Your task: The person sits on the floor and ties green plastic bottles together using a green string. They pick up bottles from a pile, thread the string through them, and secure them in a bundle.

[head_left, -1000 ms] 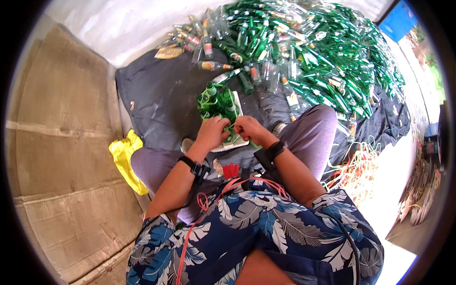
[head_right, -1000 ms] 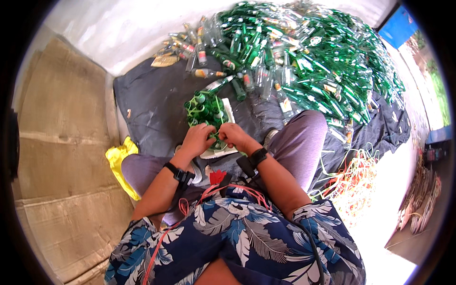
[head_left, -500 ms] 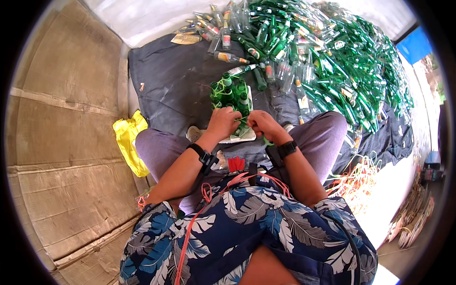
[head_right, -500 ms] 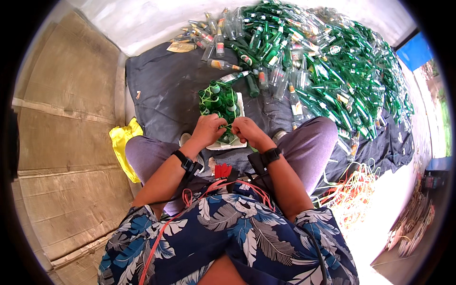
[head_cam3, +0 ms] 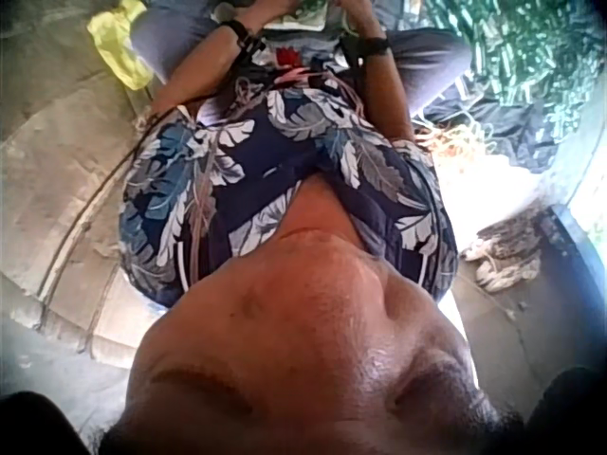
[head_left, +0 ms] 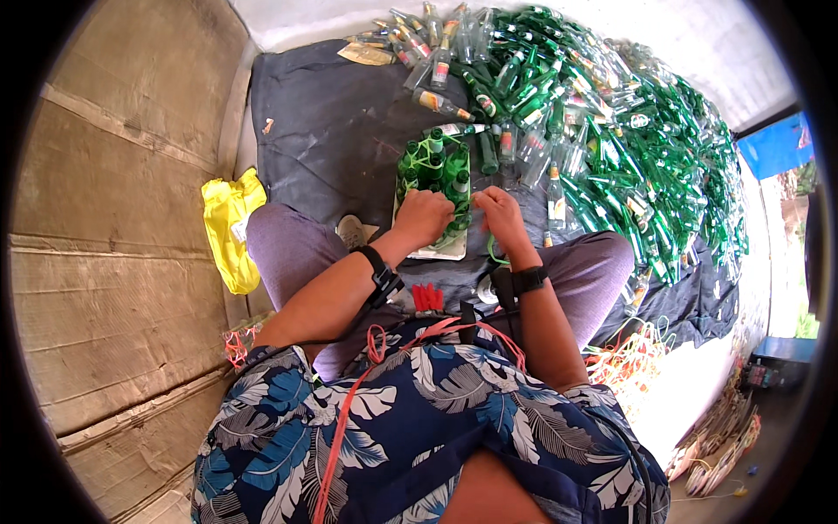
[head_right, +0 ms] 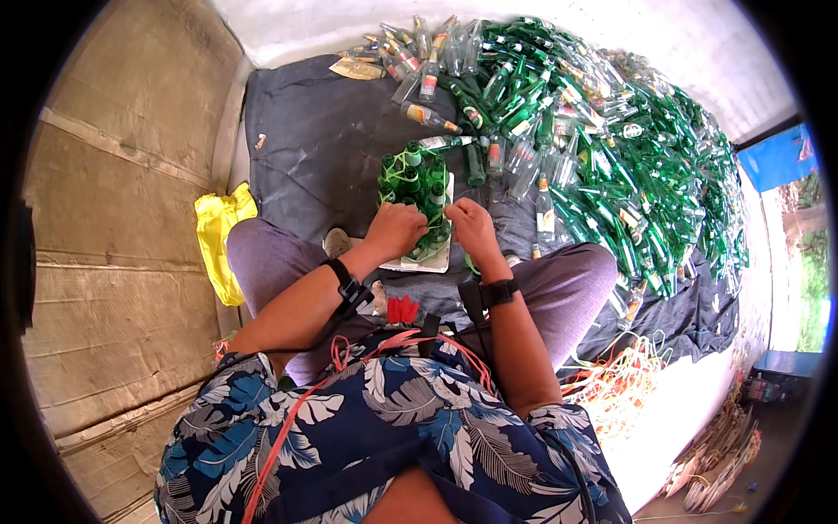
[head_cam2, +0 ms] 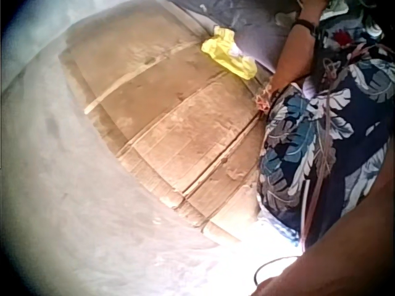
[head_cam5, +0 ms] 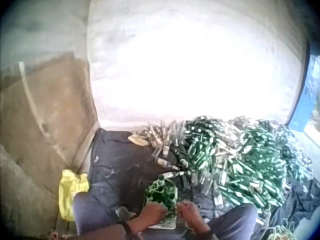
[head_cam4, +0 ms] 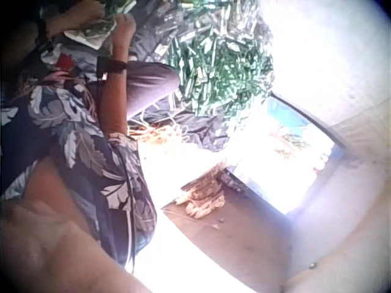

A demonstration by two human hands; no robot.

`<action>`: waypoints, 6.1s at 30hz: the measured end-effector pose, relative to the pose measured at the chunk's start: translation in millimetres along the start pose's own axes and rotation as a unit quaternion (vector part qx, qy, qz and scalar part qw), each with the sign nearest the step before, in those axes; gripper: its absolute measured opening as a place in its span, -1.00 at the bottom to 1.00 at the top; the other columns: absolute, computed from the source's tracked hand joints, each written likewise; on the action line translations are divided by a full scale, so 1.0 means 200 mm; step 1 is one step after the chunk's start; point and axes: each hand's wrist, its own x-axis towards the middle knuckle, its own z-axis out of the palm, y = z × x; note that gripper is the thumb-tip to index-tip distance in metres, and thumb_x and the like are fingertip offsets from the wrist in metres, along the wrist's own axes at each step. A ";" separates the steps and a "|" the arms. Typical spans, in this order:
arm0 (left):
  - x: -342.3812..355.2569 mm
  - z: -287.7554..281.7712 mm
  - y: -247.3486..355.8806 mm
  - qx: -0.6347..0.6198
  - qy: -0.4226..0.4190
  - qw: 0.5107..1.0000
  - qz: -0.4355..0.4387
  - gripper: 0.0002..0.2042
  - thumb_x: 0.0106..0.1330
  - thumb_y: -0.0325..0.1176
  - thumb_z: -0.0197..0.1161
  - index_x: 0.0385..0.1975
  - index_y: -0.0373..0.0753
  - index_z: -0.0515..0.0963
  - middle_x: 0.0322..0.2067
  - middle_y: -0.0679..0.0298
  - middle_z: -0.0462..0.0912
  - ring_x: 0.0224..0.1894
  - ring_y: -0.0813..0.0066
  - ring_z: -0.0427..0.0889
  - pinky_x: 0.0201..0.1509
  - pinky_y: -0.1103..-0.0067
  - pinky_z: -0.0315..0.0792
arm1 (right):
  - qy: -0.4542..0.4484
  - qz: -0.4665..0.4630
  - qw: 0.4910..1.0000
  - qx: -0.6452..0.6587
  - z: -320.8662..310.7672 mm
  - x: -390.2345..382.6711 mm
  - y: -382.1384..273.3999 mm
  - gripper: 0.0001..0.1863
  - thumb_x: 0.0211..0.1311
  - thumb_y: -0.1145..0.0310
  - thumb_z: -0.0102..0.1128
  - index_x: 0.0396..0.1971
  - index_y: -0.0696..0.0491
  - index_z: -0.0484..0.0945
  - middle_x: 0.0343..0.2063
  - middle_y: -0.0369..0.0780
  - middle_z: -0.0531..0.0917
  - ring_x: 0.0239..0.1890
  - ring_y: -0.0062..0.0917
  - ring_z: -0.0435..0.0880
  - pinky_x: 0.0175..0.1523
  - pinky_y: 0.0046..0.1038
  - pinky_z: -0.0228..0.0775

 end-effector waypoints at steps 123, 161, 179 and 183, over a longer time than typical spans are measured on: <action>-0.03 -0.14 -0.10 -0.026 -0.051 0.998 -0.013 -0.88 0.13 -0.30 0.29 -0.39 -0.17 0.62 -0.36 0.18 0.61 -0.20 0.11 0.63 -0.11 0.25 0.52 | -0.052 -0.064 0.972 -0.221 0.33 0.07 0.31 -0.70 0.24 0.32 0.09 -0.13 0.09 0.70 -0.24 0.03 0.72 -0.14 -0.06 0.69 -0.02 -0.18 0.49; 0.10 -0.07 -0.04 -0.047 -0.222 0.963 -0.142 -0.80 0.24 -0.32 0.24 -0.16 -0.14 0.62 -0.27 0.07 0.72 -0.15 0.00 0.68 -0.11 0.17 0.50 | 0.003 -0.081 0.995 -0.066 0.26 0.18 0.45 -0.75 0.01 0.24 0.35 -0.44 0.14 0.68 -0.60 -0.17 0.64 -0.57 -0.45 0.58 -0.42 -0.33 0.41; 0.12 -0.03 -0.08 -0.121 -0.240 0.945 -0.186 -0.79 0.17 -0.32 0.22 -0.22 -0.11 0.69 -0.24 0.09 0.72 -0.14 0.05 0.69 -0.10 0.24 0.52 | 0.074 -0.130 0.971 -0.189 0.29 0.11 0.39 -0.66 0.23 0.10 0.22 -0.38 0.11 0.70 -0.40 0.01 0.69 -0.28 -0.04 0.68 -0.19 -0.08 0.47; 0.17 -0.07 -0.05 -0.020 -0.269 0.955 -0.124 -0.79 0.17 -0.30 0.15 -0.30 -0.10 0.70 -0.29 0.08 0.69 -0.15 0.03 0.67 -0.11 0.21 0.52 | 0.057 -0.139 0.962 -0.229 0.30 0.11 0.39 -0.79 0.23 0.28 0.14 -0.34 0.03 0.73 -0.32 -0.08 0.70 -0.23 -0.07 0.68 -0.13 -0.10 0.51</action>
